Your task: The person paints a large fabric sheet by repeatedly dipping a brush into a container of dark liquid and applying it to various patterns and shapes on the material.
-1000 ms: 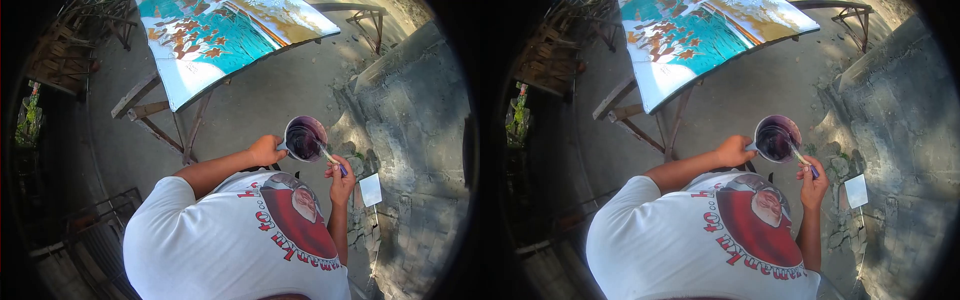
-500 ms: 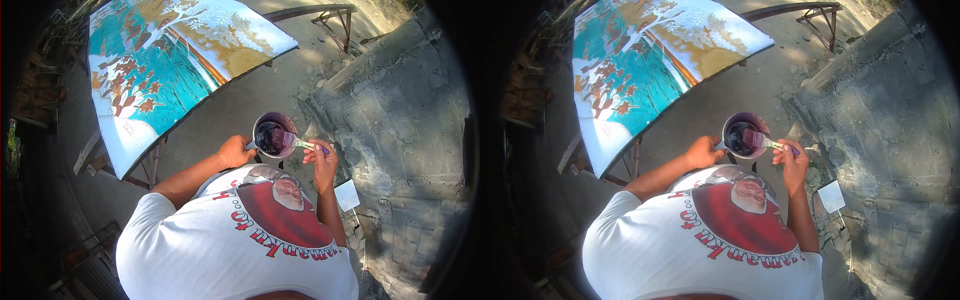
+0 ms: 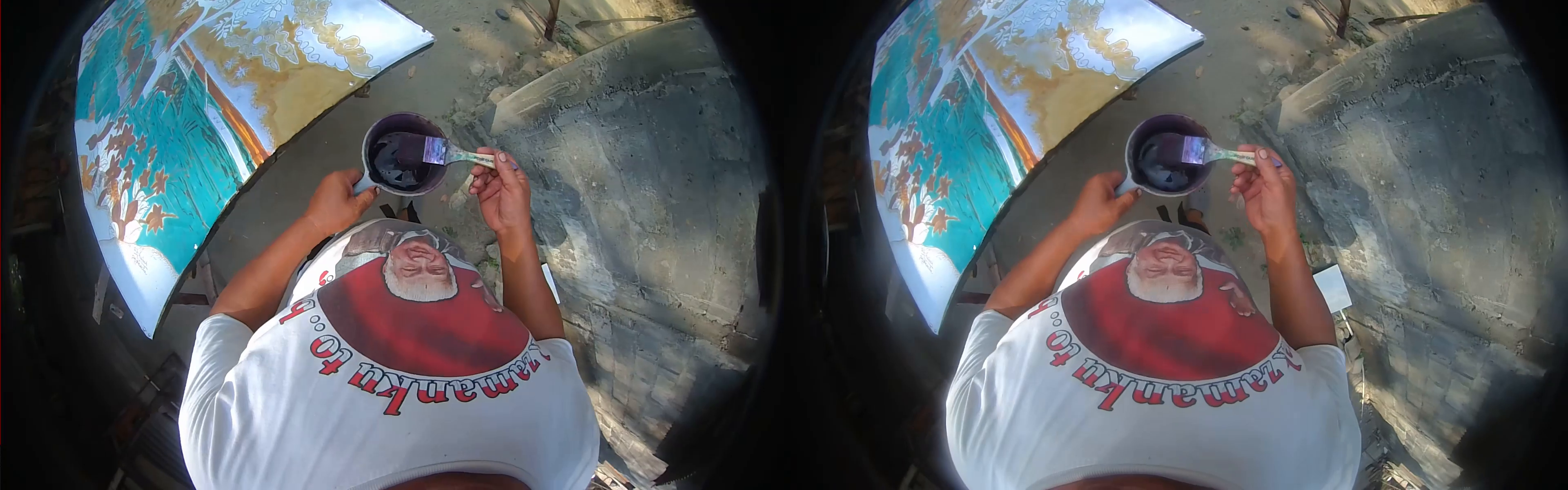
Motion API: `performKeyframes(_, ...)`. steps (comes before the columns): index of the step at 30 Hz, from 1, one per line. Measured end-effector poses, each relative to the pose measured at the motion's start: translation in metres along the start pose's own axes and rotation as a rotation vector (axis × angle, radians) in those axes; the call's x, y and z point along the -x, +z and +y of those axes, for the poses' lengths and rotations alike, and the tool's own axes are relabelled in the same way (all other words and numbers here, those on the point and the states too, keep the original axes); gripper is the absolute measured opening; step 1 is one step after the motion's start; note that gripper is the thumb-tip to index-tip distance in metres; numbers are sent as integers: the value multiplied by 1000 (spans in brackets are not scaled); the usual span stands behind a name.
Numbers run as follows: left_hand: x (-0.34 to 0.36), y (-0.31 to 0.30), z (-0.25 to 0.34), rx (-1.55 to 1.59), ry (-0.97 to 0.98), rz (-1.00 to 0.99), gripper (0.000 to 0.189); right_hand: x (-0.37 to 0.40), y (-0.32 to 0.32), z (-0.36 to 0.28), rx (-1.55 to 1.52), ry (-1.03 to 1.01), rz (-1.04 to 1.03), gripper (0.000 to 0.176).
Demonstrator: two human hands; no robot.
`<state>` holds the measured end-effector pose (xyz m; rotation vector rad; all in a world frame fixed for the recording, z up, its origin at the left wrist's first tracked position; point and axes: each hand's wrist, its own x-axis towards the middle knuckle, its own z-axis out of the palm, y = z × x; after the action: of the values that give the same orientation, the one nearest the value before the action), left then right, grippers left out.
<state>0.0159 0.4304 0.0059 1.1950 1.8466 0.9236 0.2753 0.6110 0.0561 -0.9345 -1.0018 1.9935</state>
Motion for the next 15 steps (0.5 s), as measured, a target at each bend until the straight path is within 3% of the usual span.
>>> performKeyframes(4,-32,26,2,70,-47,127,35,-74,-11,-28,99,-27,-218,33)
performKeyframes(6,-45,41,6,155,-91,188,35,-103,-15,-43,408,-33,-364,28)
performKeyframes(7,-49,49,9,156,-110,200,35,-112,-16,-51,405,-17,-380,28)
performKeyframes(9,-63,55,21,73,-192,238,33,-132,-5,-70,848,-7,-529,22)
performKeyframes(10,-69,60,25,72,-199,261,33,-141,-1,-76,848,-11,-553,22)
performKeyframes(12,-73,73,33,100,-215,351,32,-156,4,-81,1157,-399,-834,19)
performKeyframes(15,-76,88,43,125,-239,421,31,-174,7,-88,1129,-471,-933,22)
